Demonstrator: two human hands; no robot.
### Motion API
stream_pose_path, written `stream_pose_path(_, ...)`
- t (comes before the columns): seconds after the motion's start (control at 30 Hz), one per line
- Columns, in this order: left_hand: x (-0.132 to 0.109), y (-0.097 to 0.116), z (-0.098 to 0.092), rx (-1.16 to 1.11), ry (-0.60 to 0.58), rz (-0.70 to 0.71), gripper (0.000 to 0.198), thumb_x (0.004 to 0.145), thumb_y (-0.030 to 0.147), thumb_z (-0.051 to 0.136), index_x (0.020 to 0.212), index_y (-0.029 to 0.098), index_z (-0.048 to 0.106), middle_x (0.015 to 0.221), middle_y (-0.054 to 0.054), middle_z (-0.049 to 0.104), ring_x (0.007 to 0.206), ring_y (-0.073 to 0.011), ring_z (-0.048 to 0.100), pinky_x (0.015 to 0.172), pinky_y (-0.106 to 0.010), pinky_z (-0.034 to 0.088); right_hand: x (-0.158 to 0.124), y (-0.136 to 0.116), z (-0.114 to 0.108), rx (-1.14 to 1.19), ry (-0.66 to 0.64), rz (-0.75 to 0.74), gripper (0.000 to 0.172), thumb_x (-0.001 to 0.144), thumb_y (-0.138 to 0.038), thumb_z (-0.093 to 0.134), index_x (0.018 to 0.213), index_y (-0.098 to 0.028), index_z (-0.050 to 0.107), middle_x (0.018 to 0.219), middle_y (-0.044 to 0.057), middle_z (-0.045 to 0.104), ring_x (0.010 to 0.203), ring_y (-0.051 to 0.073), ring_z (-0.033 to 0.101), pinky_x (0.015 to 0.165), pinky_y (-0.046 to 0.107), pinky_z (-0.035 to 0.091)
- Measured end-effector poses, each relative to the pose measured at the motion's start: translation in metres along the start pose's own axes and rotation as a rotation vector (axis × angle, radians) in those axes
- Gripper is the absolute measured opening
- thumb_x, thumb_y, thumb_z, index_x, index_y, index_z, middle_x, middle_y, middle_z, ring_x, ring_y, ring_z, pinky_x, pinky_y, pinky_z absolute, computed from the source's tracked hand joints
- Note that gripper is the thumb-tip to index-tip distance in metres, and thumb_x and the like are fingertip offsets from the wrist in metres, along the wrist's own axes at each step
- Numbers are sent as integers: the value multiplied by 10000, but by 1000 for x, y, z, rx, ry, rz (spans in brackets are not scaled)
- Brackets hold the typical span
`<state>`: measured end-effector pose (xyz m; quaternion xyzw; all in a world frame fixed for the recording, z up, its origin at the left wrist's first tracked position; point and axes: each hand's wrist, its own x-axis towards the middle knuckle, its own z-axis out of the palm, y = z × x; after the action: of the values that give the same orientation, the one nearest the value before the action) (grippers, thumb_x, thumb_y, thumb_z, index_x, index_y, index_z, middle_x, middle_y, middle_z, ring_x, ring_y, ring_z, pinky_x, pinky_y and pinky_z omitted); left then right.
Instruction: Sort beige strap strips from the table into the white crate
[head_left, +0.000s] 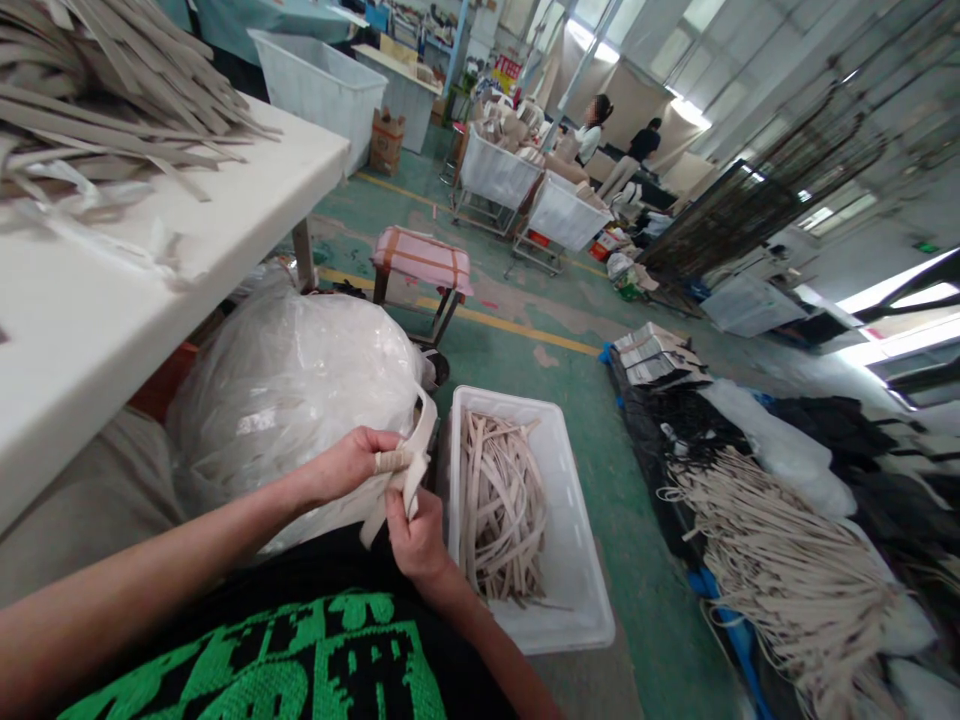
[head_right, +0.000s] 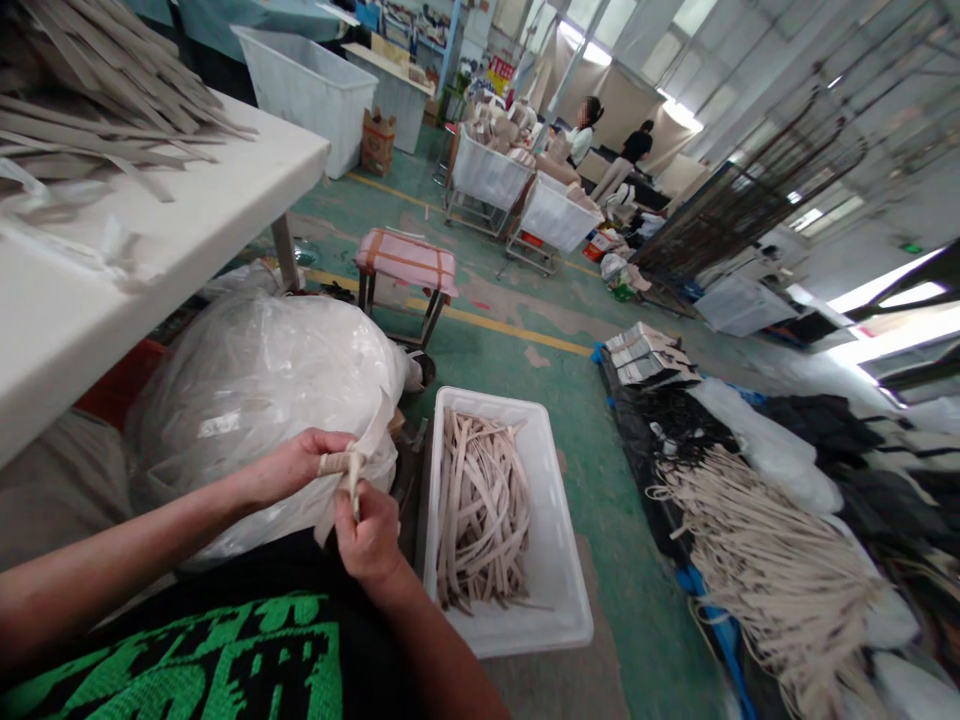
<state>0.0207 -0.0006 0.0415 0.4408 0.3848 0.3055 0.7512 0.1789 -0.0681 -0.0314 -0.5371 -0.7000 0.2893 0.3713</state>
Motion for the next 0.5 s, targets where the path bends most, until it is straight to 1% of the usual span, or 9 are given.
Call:
stream_pose_path(0.07, -1, 0, 4, 46, -149, -9, 337, 709, 492, 832, 709, 159, 787, 696, -30, 683, 623, -151, 565, 586, -249, 449, -9, -1, -3, 18, -33, -73, 286, 899, -348, 550, 660, -225, 649, 594, 45, 651, 590, 198, 630, 612, 294, 493)
stream_pose_path(0.13, -1, -4, 8, 75, -275, -28, 346, 748, 503, 807, 734, 157, 802, 755, -52, 700, 647, -162, 591, 586, -251, 462, -15, 0, -7, 28, -40, -74, 224, 848, -296, 583, 648, -230, 657, 585, 45, 659, 588, 209, 642, 618, 307, 502)
stream_pose_path(0.17, -2, -6, 11, 77, -307, -23, 349, 762, 505, 797, 752, 157, 812, 807, -65, 716, 677, -169, 609, 612, -255, 479, -16, 2, -10, 35, -16, -43, 213, 836, -275, 582, 641, -229, 656, 581, 45, 658, 577, 209, 638, 613, 309, 502)
stream_pose_path(0.2, -1, -7, 12, 73, -312, -4, 349, 769, 506, 793, 770, 158, 822, 857, -74, 728, 710, -175, 623, 643, -260, 493, -15, 2, -12, 47, 14, -5, 215, 830, -261, 576, 630, -227, 647, 575, 44, 653, 560, 205, 627, 601, 309, 497)
stream_pose_path(0.27, 1, -9, 14, 55, -255, 53, 341, 756, 500, 809, 802, 164, 837, 925, -81, 742, 773, -187, 639, 700, -267, 507, -11, 1, -15, 98, 52, 47, 243, 831, -267, 569, 596, -224, 610, 562, 38, 630, 533, 193, 596, 575, 302, 480)
stream_pose_path(0.33, 4, -6, 13, 16, -163, 78, 339, 705, 487, 850, 790, 160, 837, 896, -80, 749, 779, -191, 638, 712, -271, 510, -6, -6, -17, 169, 50, 88, 290, 868, -305, 553, 590, -224, 566, 524, 11, 562, 506, 168, 540, 553, 287, 457)
stream_pose_path(0.43, 6, 4, 13, -111, -22, -3, 378, 668, 504, 866, 813, 157, 831, 748, -59, 734, 666, -168, 608, 628, -262, 491, -2, -22, -18, 260, -11, 137, 325, 938, -360, 506, 643, -224, 524, 498, -40, 438, 477, 129, 440, 512, 256, 405)
stream_pose_path(0.5, 4, 10, 18, -158, 21, -53, 392, 674, 522, 855, 823, 160, 826, 636, -30, 689, 565, -138, 551, 549, -241, 443, -6, -28, -19, 255, -30, 93, 323, 942, -360, 496, 648, -226, 492, 519, -44, 418, 477, 116, 404, 499, 250, 375)
